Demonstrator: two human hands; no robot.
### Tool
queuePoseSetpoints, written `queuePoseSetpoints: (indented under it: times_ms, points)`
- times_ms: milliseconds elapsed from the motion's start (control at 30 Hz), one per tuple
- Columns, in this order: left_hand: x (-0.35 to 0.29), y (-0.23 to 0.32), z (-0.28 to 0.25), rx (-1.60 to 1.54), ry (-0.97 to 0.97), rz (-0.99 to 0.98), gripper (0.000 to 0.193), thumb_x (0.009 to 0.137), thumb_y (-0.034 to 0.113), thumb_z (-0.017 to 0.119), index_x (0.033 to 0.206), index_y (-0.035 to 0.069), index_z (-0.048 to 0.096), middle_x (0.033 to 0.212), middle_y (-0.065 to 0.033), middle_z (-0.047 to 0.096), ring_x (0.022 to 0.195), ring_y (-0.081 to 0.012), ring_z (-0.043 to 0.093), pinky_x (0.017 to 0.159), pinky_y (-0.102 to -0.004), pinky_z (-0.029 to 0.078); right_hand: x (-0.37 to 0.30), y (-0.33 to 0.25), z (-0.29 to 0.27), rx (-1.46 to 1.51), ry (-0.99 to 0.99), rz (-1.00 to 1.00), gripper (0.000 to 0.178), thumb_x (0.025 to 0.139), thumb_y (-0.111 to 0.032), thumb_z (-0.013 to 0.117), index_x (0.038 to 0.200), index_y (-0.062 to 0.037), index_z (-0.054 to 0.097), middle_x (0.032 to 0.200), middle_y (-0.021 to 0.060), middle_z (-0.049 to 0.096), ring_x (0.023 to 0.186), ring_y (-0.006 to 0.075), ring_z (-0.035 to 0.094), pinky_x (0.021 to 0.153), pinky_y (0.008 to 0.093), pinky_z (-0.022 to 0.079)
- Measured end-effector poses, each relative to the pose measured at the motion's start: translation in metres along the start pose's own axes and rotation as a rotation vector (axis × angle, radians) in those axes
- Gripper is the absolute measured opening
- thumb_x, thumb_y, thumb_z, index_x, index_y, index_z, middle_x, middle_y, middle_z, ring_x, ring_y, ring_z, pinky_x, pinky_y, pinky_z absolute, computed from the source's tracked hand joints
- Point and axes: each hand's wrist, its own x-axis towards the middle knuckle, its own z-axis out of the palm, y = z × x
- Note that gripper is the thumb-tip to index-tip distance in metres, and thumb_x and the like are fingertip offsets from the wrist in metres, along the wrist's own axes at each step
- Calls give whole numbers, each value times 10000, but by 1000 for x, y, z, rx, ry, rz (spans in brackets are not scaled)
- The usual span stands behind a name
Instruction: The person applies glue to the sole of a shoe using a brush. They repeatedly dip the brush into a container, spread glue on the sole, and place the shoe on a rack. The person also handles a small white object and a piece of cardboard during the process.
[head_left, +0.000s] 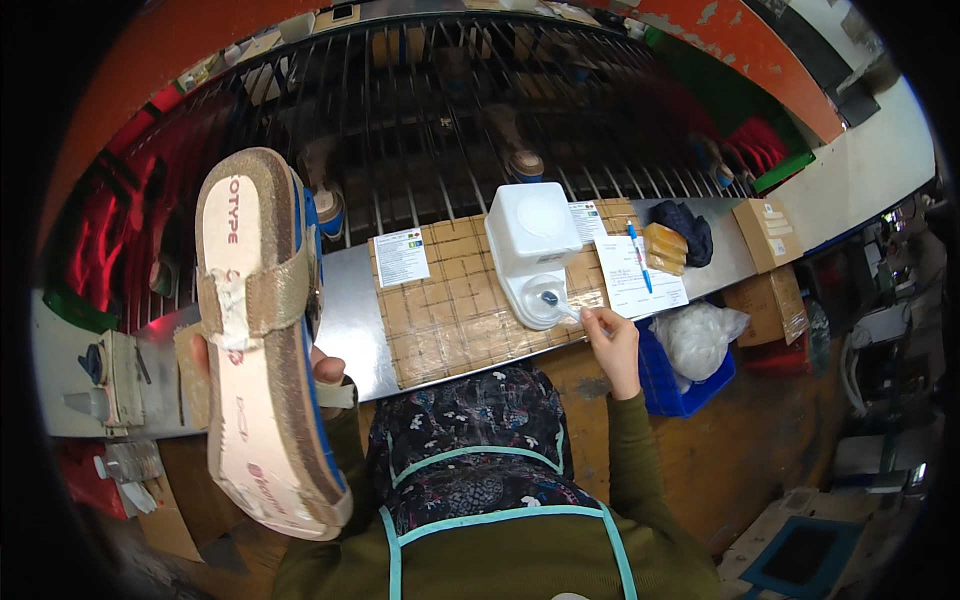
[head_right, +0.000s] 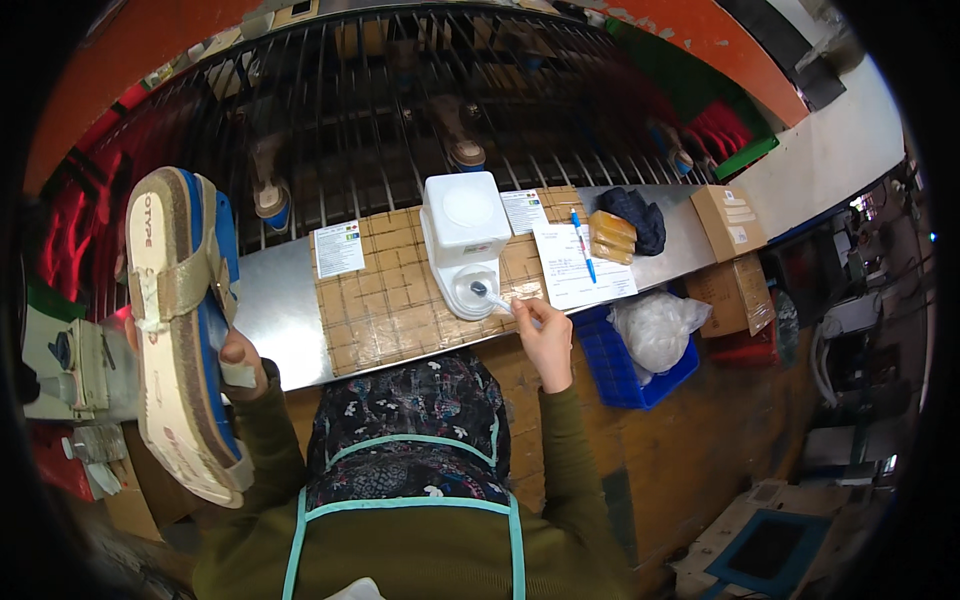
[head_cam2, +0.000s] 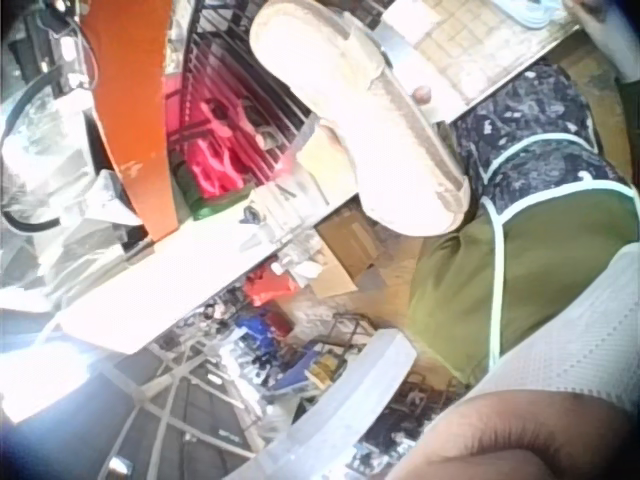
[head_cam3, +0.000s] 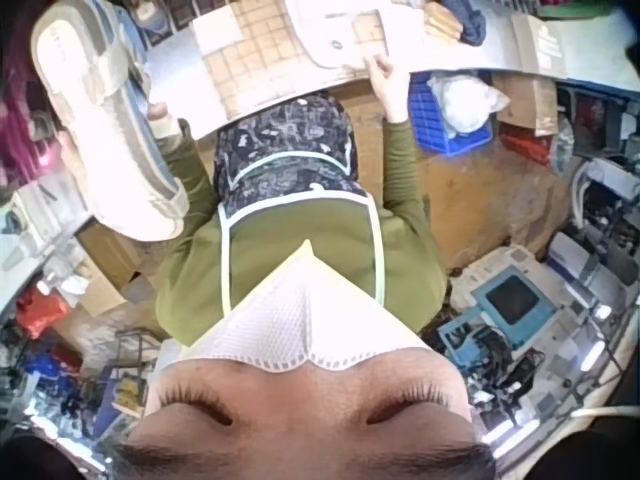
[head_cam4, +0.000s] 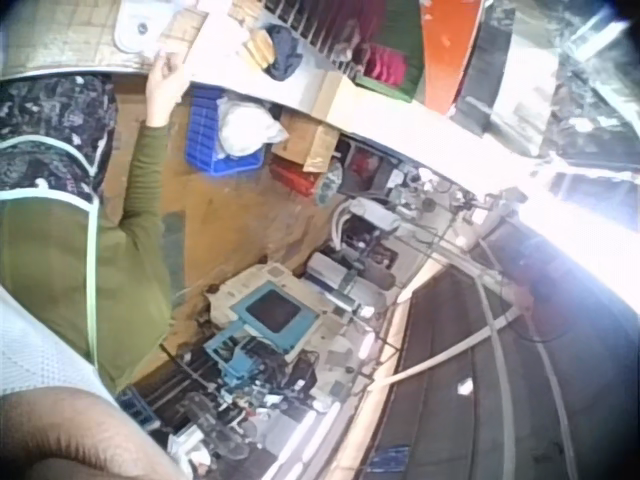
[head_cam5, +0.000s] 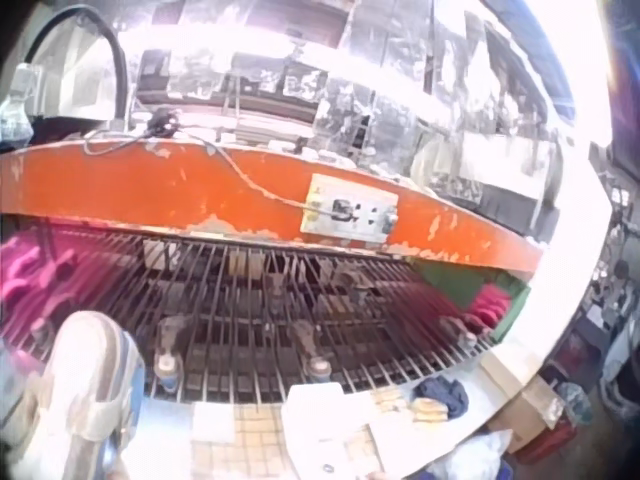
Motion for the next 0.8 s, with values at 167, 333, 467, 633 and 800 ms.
queuePoseSetpoints:
  times_ms: [167,333,467,633,800]
  points:
    - [24,-40,60,-339,38,-159,815,914,599,487,1501,83,257,1352,-302,462,1119,-521,544,971,-595,476,-3,5,-5,557,-282,420,241,951,-238,624,823,-36,656,597,-17,568,519,42,461,494,196,326]
    - [25,-98,-4,354,258,122,643,914,343,592,1438,98,311,1439,-282,358,1175,-412,553,932,-463,545,-12,-5,8,715,-176,226,121,876,-152,720,873,-35,690,720,35,666,641,59,573,559,190,393]
    - [40,-142,-11,1146,140,538,506,880,143,680,1319,79,436,1491,-295,271,1236,-404,514,960,-407,535,-15,-77,7,7,267,-232,142,759,-70,783,890,-95,735,827,38,673,769,160,618,815,312,374]
    - [77,-149,3,1335,8,888,428,857,119,707,1237,88,512,1421,-325,384,1250,-430,500,973,-436,508,-29,-146,4,28,495,-710,266,698,-45,809,943,-134,758,870,7,659,811,160,590,836,329,335]
    - [70,-141,7,1182,82,566,384,875,23,616,1234,130,534,1431,-276,396,1318,-457,413,1075,-514,390,-42,-163,15,521,80,-525,205,779,29,744,976,-30,750,1053,78,556,675,69,546,613,202,456]
